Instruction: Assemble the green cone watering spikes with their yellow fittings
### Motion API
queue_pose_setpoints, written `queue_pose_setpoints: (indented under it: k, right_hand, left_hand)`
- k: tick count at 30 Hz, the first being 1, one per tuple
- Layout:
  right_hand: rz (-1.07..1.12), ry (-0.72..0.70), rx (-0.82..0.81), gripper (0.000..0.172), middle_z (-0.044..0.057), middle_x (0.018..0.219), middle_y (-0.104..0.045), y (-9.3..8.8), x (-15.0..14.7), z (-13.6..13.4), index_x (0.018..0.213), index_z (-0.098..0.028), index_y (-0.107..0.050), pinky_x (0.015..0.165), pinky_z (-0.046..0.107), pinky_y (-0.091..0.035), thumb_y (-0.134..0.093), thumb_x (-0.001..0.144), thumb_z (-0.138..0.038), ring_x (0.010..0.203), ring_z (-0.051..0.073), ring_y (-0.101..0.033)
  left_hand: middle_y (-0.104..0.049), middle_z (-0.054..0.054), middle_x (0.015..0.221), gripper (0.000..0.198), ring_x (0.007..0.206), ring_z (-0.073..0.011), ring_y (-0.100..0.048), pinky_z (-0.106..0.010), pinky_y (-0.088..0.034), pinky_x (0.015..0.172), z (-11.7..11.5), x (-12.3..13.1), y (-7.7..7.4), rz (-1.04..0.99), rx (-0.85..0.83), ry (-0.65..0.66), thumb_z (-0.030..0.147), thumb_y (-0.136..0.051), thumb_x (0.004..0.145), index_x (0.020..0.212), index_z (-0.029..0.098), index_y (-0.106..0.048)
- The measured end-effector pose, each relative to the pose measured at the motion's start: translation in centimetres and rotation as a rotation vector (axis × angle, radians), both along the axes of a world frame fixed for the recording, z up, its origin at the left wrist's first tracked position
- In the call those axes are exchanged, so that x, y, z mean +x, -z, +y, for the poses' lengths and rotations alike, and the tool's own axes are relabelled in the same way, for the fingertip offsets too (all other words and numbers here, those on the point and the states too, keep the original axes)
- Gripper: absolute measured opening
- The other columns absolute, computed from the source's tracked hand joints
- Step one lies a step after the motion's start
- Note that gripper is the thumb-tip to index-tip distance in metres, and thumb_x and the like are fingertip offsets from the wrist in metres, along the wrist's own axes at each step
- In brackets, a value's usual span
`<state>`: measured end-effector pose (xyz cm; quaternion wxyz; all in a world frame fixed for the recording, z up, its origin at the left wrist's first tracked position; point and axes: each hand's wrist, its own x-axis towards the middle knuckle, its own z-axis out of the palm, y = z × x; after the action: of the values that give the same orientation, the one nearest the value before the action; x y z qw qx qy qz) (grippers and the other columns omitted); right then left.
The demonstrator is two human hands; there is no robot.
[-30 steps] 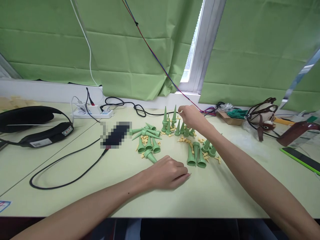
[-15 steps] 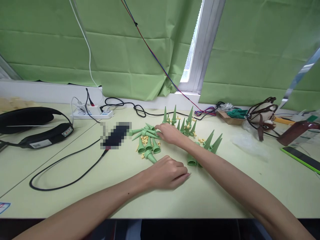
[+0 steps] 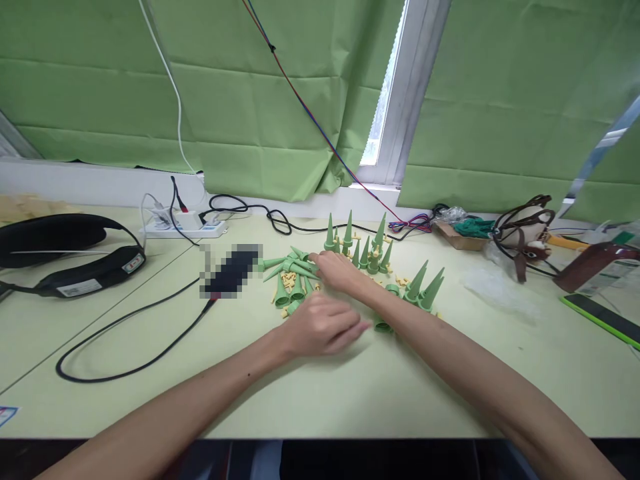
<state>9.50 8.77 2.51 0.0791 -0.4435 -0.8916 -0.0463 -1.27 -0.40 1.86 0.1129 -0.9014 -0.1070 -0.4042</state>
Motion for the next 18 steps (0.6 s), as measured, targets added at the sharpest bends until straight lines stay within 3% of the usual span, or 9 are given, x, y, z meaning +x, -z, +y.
queue_pose_setpoints:
  k: [3,5,7,11,15,18]
  right_hand:
    - [0.012,0.000,-0.022,0.020,0.009,0.096,-0.063,-0.3,0.5,-0.8,0.114,-0.016,-0.051,0.059,0.026,-0.038,-0.049,0.094,-0.015,0.076,0.020,-0.062]
    - [0.039,0.019,-0.021,0.020,0.009,0.097,-0.062,-0.5,0.9,-1.6,0.115,-0.016,-0.050,0.059,0.025,-0.038,-0.045,0.095,-0.013,0.075,0.019,-0.061]
    - [0.070,0.043,-0.001,0.021,0.010,0.097,-0.060,-0.4,1.6,-2.7,0.116,-0.015,-0.050,0.062,0.026,-0.040,-0.046,0.096,-0.014,0.078,0.020,-0.062]
    - [0.147,0.067,0.000,0.027,0.013,0.105,-0.059,0.1,3.5,-5.0,0.123,-0.016,-0.048,0.068,0.029,-0.044,-0.045,0.096,-0.014,0.085,0.022,-0.063]
    - [0.225,0.041,0.011,0.029,0.015,0.113,-0.058,0.5,6.2,-6.5,0.127,-0.017,-0.047,0.071,0.031,-0.047,-0.044,0.099,-0.018,0.088,0.023,-0.063]
    - [0.298,-0.024,0.061,0.029,0.014,0.117,-0.059,0.7,8.2,-7.2,0.127,-0.017,-0.048,0.072,0.033,-0.049,-0.042,0.100,-0.019,0.086,0.022,-0.063]
  left_hand:
    - [-0.045,0.004,0.044,0.038,0.041,-0.0077,-0.037,-0.026,-0.027,0.046,1.7,-1.3,-1.0,-0.216,0.049,-0.167,0.019,-0.050,0.094,0.056,0.018,-0.046]
    - [-0.040,0.004,0.043,0.043,0.041,-0.0080,-0.034,-0.026,-0.027,0.047,3.1,-2.3,-1.7,-0.361,0.037,-0.363,0.020,-0.049,0.094,0.052,0.018,-0.041]
    - [-0.045,0.003,0.047,0.039,0.044,-0.0093,-0.039,-0.026,-0.032,0.050,4.5,-3.5,-2.3,-0.455,-0.038,-0.567,0.026,-0.048,0.094,0.056,0.018,-0.048]
    - [-0.068,-0.006,0.082,0.029,0.076,-0.0189,-0.061,-0.029,-0.045,0.072,8.0,-6.3,-2.5,-0.294,-0.291,-0.838,0.035,-0.045,0.094,0.083,0.017,-0.065]
    - [-0.064,-0.016,0.122,0.048,0.115,-0.0299,-0.055,-0.039,-0.038,0.100,11.1,-8.2,-1.2,-0.004,-0.564,-0.870,0.043,-0.029,0.098,0.114,0.013,-0.063]
    - [-0.067,-0.014,0.120,0.055,0.114,-0.0286,-0.058,-0.036,-0.040,0.098,12.1,-8.4,-0.1,0.097,-0.651,-0.827,0.046,-0.022,0.099,0.111,0.015,-0.065]
